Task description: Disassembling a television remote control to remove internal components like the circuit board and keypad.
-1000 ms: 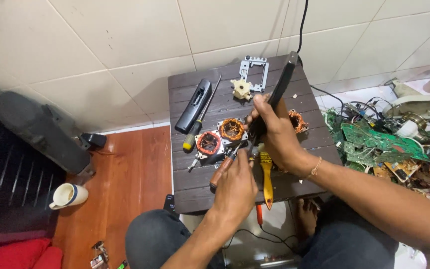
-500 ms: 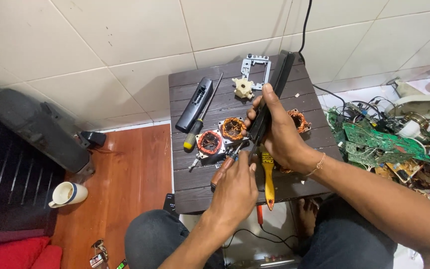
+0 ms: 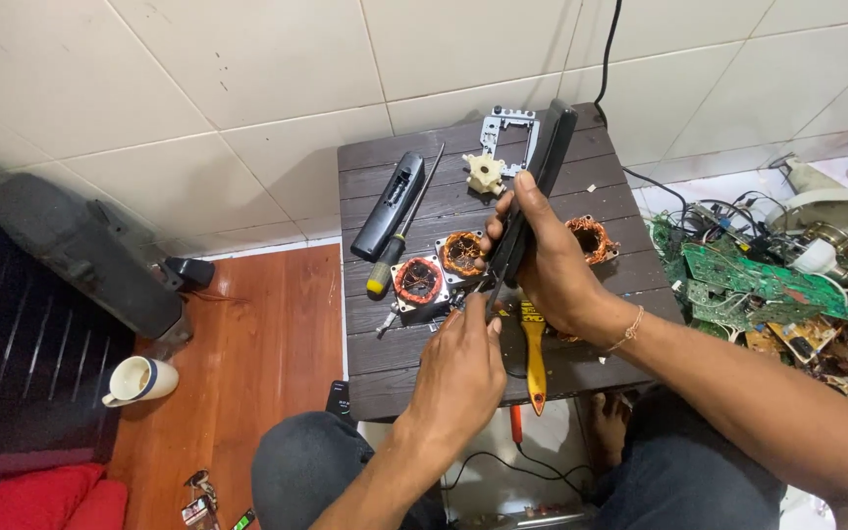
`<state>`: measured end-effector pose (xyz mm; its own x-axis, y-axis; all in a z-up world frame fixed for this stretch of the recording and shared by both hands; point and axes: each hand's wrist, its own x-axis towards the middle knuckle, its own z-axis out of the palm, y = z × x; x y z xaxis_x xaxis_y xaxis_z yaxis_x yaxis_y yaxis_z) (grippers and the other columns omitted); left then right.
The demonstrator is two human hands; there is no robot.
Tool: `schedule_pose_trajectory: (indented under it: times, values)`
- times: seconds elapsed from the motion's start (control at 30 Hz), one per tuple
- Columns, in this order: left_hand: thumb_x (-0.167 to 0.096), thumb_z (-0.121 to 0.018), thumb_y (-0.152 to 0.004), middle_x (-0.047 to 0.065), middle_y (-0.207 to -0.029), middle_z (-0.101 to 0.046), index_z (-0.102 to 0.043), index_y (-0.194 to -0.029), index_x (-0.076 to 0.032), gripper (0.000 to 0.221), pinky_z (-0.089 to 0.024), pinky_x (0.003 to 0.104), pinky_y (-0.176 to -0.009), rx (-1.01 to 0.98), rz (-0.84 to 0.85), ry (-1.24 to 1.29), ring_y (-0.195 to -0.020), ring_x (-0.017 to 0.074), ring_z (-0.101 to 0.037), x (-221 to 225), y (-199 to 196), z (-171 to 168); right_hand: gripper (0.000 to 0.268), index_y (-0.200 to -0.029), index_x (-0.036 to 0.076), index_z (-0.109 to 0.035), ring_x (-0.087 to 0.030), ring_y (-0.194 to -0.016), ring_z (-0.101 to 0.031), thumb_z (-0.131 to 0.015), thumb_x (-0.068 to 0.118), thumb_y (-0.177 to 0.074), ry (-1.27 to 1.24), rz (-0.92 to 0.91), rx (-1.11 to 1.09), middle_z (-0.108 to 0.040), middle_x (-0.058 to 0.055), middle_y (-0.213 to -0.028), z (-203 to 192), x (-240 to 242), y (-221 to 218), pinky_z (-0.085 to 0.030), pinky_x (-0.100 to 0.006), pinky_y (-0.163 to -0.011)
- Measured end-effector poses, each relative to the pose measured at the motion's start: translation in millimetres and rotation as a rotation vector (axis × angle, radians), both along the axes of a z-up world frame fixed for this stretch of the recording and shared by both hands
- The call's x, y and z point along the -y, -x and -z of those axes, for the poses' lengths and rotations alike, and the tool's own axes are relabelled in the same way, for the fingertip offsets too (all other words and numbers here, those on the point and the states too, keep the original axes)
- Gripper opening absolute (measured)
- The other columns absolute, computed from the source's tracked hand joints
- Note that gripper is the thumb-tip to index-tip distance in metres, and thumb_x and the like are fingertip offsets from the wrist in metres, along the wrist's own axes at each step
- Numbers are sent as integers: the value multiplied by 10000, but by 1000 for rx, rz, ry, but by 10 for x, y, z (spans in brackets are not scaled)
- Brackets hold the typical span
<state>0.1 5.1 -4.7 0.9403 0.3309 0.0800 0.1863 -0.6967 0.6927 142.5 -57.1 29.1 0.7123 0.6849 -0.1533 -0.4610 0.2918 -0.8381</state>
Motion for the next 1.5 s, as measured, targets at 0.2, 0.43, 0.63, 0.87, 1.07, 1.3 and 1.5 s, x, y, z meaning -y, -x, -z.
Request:
schedule_pose_trajectory:
  times: [0.2,0.43,0.63,0.87,1.07,1.3,1.5]
  values:
    - [-39,-461,-989,191,-853,-623,-486,-1071,-41,86,-478,511,-687,19,-22,-56,-835,357,-603,31,-3,73,409,-983,187,-545,-157,-762,-574,-606,578,-879,56,-4,-5,-563,10,-821,12,-11,20,-510,-346,-737]
    - [-60,-467,-1010,191,-819,-658,-483,-1041,-30,46,-485,490,-811,-29,-17,-78,-828,343,-618,52,-21,69,382,-958,152,-549,-139,-742,-577,-598,529,-918,92,26,91,-550,13,-814,133,-47,49,-531,-330,-753]
    - [-59,-463,-1037,200,-798,-663,-464,-1116,-10,93,-505,497,-571,-96,-18,41,-677,363,-666,116,-25,80,319,-1096,164,-453,-148,-801,-552,-569,432,-969,145,103,351,-491,-14,-867,153,-29,162,-539,-336,-821]
    - [-156,-396,-1053,217,-944,-705,-387,-1328,12,323,-510,554,-627,-213,-65,314,-795,422,-695,200,-56,-153,316,-1074,168,-486,-137,-842,-558,-572,450,-960,210,212,404,-527,-3,-904,89,-19,216,-503,-318,-817]
    - [-137,-424,-1060,163,-852,-680,-438,-1157,-61,124,-497,485,-576,-198,-75,257,-710,344,-669,205,-47,-160,304,-1094,161,-458,-142,-782,-574,-583,406,-966,133,200,339,-516,-13,-870,97,-2,217,-552,-316,-803]
    - [-62,-404,-954,399,-1078,-652,-398,-1379,84,449,-534,647,-722,47,-46,60,-940,587,-665,72,-3,-231,600,-1221,59,-385,-184,-900,-464,-494,601,-986,228,22,240,-409,-26,-969,291,-92,477,-455,-377,-851]
    - [-94,-422,-963,336,-927,-683,-548,-1191,15,282,-541,574,-683,141,-54,186,-853,543,-688,-95,128,-404,760,-1310,56,-404,-294,-991,-522,-521,682,-896,251,-5,319,-503,-158,-1065,-52,-87,520,-445,-482,-932]
